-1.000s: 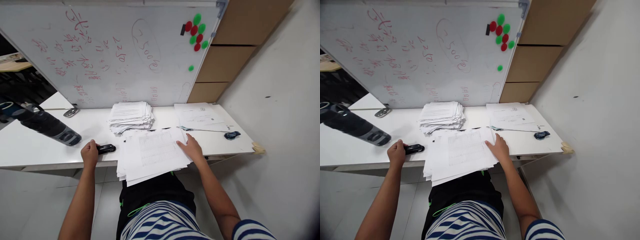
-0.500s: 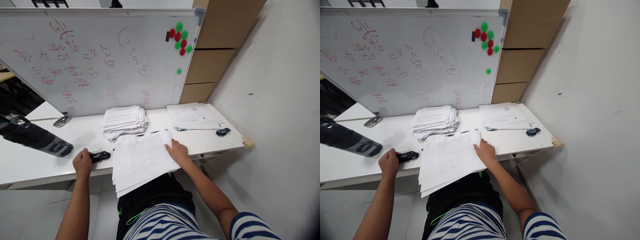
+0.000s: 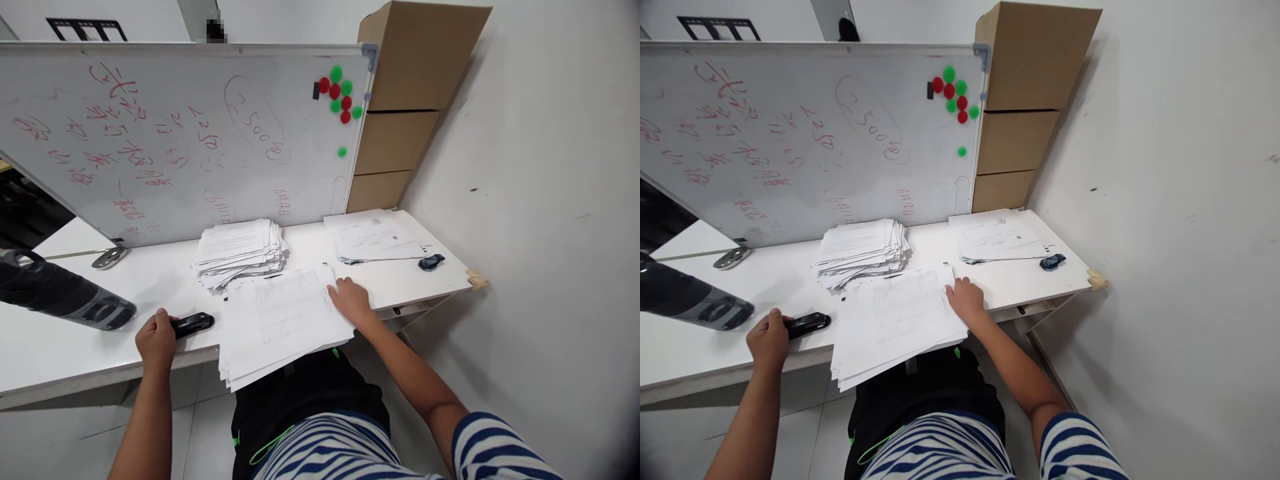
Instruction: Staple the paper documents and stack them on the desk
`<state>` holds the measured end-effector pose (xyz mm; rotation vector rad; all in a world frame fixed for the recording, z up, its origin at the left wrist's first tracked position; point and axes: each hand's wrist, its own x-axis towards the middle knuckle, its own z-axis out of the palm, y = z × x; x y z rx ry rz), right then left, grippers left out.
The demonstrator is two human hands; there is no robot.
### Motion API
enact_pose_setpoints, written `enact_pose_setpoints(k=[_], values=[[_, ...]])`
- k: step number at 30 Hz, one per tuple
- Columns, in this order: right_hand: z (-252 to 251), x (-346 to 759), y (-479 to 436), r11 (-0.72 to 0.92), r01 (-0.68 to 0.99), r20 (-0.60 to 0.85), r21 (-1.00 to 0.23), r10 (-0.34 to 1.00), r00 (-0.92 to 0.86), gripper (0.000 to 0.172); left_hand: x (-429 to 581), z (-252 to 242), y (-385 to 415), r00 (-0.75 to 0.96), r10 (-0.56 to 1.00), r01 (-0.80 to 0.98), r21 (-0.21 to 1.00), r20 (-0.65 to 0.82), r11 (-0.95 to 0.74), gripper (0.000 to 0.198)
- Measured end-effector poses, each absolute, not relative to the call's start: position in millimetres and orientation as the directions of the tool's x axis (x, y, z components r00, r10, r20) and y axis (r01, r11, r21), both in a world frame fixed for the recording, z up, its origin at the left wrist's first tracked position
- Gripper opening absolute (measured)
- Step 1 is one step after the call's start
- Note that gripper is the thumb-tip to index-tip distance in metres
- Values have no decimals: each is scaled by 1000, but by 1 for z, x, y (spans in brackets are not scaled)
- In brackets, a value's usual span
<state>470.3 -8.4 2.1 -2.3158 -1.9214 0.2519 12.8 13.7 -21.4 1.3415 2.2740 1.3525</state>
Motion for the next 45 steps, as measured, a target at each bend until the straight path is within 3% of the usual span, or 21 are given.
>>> enact_pose_setpoints(k=[5, 11, 16, 29, 35, 40, 45], values=[[13, 517, 52, -258, 933, 208, -253, 927, 313, 50, 13, -21, 14, -597, 757, 595, 780, 267, 195, 43], [-16, 552, 98, -339, 876, 6, -342, 932, 363, 66, 13, -21, 14, -616, 751, 568, 794, 236, 216, 42], [-34, 559, 103, -311, 888, 16, -339, 942, 336, 78, 13, -22, 14, -624, 740, 578, 785, 252, 220, 42], [-36, 551, 101, -327, 872, 150, -363, 904, 401, 50, 15, -19, 13, -591, 753, 622, 757, 288, 199, 46], [-35, 551, 98, -367, 839, 190, -401, 863, 468, 66, 13, -22, 14, -598, 752, 605, 772, 276, 197, 46], [-36, 557, 99, -383, 819, 130, -426, 871, 475, 56, 13, -23, 15, -625, 735, 585, 782, 265, 215, 45], [-39, 561, 104, -404, 847, 5, -345, 902, 433, 72, 15, -21, 14, -627, 733, 594, 771, 264, 230, 46]])
